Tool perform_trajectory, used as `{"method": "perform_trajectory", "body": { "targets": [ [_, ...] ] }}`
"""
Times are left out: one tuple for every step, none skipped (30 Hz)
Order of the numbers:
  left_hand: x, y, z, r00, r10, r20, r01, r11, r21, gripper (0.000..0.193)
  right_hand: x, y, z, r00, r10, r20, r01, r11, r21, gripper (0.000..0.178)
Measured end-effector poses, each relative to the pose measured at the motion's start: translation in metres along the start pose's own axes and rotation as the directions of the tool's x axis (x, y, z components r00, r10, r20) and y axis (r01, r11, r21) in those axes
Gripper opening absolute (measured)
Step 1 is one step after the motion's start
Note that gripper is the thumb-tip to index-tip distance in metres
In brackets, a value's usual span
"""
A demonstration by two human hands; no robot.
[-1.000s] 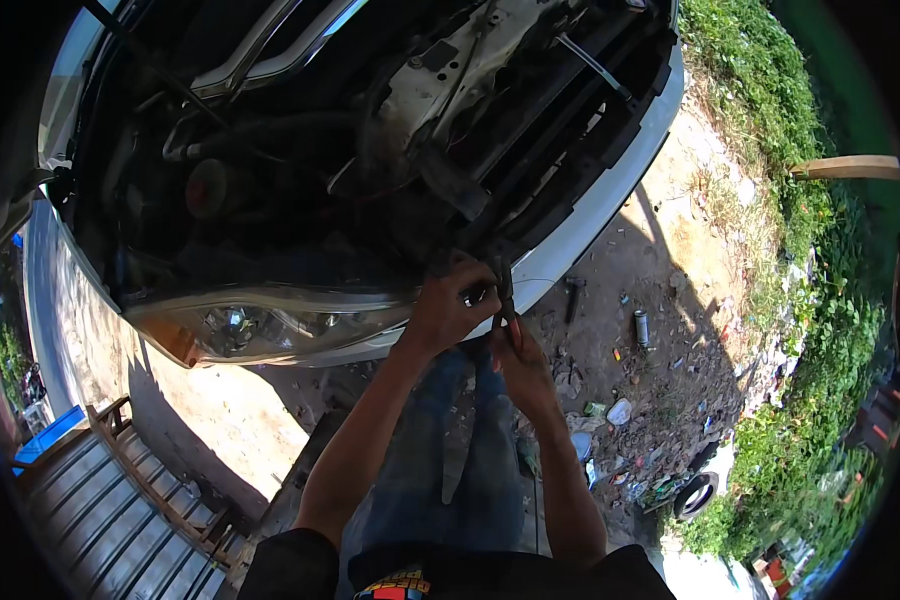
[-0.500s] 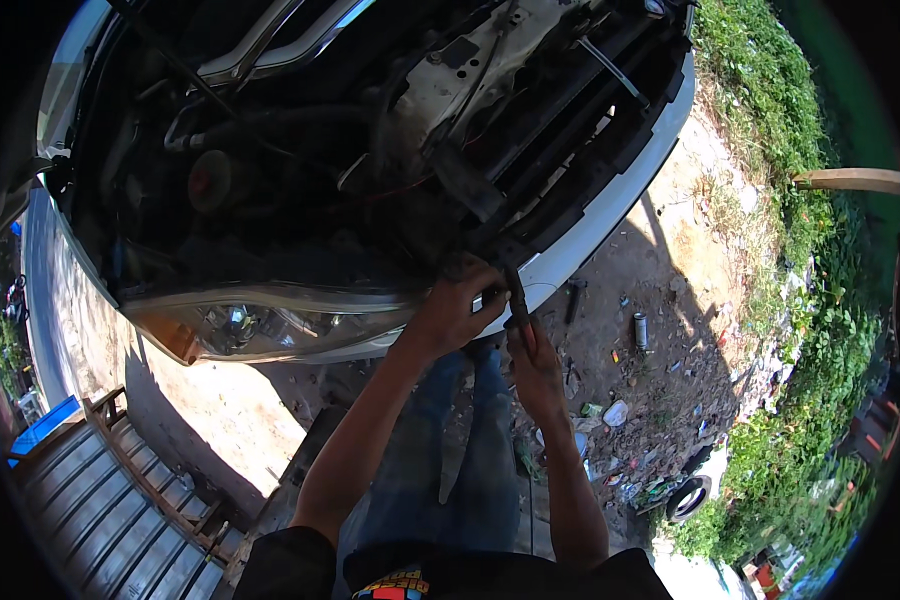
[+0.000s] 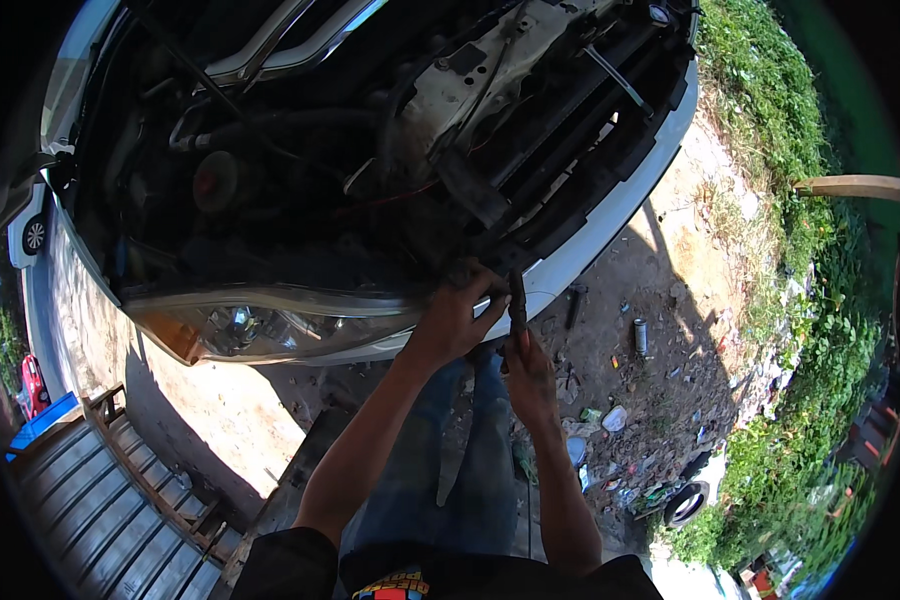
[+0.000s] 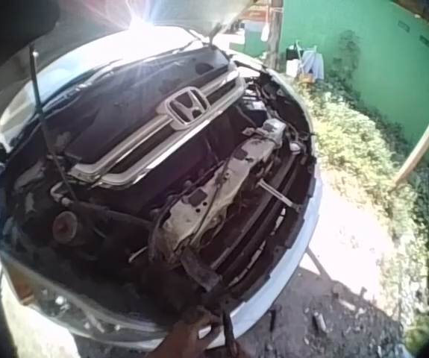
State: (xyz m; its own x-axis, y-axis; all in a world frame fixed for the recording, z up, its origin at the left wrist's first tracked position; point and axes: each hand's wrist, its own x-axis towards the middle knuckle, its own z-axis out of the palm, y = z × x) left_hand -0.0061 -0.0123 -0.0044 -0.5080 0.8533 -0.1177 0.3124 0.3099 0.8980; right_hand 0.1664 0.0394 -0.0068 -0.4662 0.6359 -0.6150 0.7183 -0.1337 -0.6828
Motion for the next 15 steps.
{"method": "perform_trajectory", "body": {
  "targets": [
    [0.001, 0.003, 0.001, 1.0, -0.009, -0.006, 0.009, 1.0, -0.027, 0.016, 0.003, 0.01, 0.003, 0.998, -0.055, -0.013, 0.055, 0.997, 0.05, 0.026],
    [0.002, 0.005, 0.003, 1.0, -0.019, -0.011, 0.018, 0.998, -0.054, 0.016, 0.005, 0.019, 0.003, 0.994, -0.109, -0.028, 0.111, 0.989, 0.099, 0.024],
    [0.0, 0.003, 0.002, 1.0, -0.023, -0.013, 0.022, 0.998, -0.05, 0.016, 0.004, 0.014, 0.002, 0.994, -0.11, -0.023, 0.111, 0.989, 0.101, 0.024],
    [-0.001, 0.0, 0.001, 1.0, -0.021, -0.022, 0.02, 0.998, -0.056, 0.016, 0.001, 0.001, -0.002, 0.997, -0.041, 0.065, 0.029, 0.985, 0.172, 0.023],
    [-0.002, -0.002, 0.0, 0.999, -0.02, -0.031, 0.018, 0.998, -0.061, 0.015, -0.001, -0.008, -0.004, 0.987, 0.022, 0.158, -0.059, 0.97, 0.235, 0.023],
    [-0.002, -0.003, 0.0, 0.999, -0.019, -0.032, 0.017, 0.998, -0.06, 0.015, -0.002, -0.012, -0.007, 0.987, 0.02, 0.158, -0.057, 0.97, 0.235, 0.023],
    [-0.002, -0.004, 0.0, 0.999, -0.002, -0.033, 0.0, 0.999, -0.052, 0.015, -0.003, -0.016, -0.01, 0.973, 0.041, 0.225, -0.114, 0.94, 0.322, 0.022],
    [-0.002, -0.004, 0.0, 0.999, 0.014, -0.033, -0.016, 0.999, -0.044, 0.015, -0.003, -0.017, -0.01, 0.954, 0.054, 0.294, -0.175, 0.899, 0.402, 0.022],
    [-0.001, -0.004, 0.002, 0.999, 0.017, -0.031, -0.018, 0.999, -0.047, 0.015, -0.002, -0.016, -0.012, 0.955, 0.056, 0.29, -0.174, 0.899, 0.401, 0.022],
    [-0.001, -0.003, 0.004, 0.999, 0.03, -0.041, -0.032, 0.999, -0.034, 0.015, -0.001, -0.015, -0.013, 0.962, 0.085, 0.258, -0.175, 0.921, 0.349, 0.027],
    [0.0, -0.002, 0.006, 0.998, 0.044, -0.05, -0.045, 0.999, -0.022, 0.014, 0.0, -0.014, -0.013, 0.968, 0.113, 0.225, -0.178, 0.939, 0.294, 0.034],
    [0.0, -0.002, 0.006, 0.998, 0.043, -0.051, -0.044, 0.999, -0.02, 0.014, 0.001, -0.012, -0.012, 0.967, 0.112, 0.227, -0.178, 0.939, 0.295, 0.034],
    [-0.001, -0.002, 0.006, 0.996, 0.059, -0.062, -0.06, 0.998, -0.005, 0.014, 0.003, -0.008, -0.01, 0.982, 0.118, 0.15, -0.142, 0.976, 0.165, 0.034],
    [-0.001, -0.002, 0.006, 0.995, 0.075, -0.072, -0.075, 0.997, 0.009, 0.013, 0.003, -0.007, -0.009, 0.991, 0.112, 0.071, -0.114, 0.993, 0.029, 0.035],
    [-0.001, -0.004, 0.006, 0.995, 0.074, -0.072, -0.074, 0.997, 0.008, 0.013, 0.003, -0.008, -0.008, 0.991, 0.113, 0.071, -0.115, 0.993, 0.028, 0.035]
  ]
}}
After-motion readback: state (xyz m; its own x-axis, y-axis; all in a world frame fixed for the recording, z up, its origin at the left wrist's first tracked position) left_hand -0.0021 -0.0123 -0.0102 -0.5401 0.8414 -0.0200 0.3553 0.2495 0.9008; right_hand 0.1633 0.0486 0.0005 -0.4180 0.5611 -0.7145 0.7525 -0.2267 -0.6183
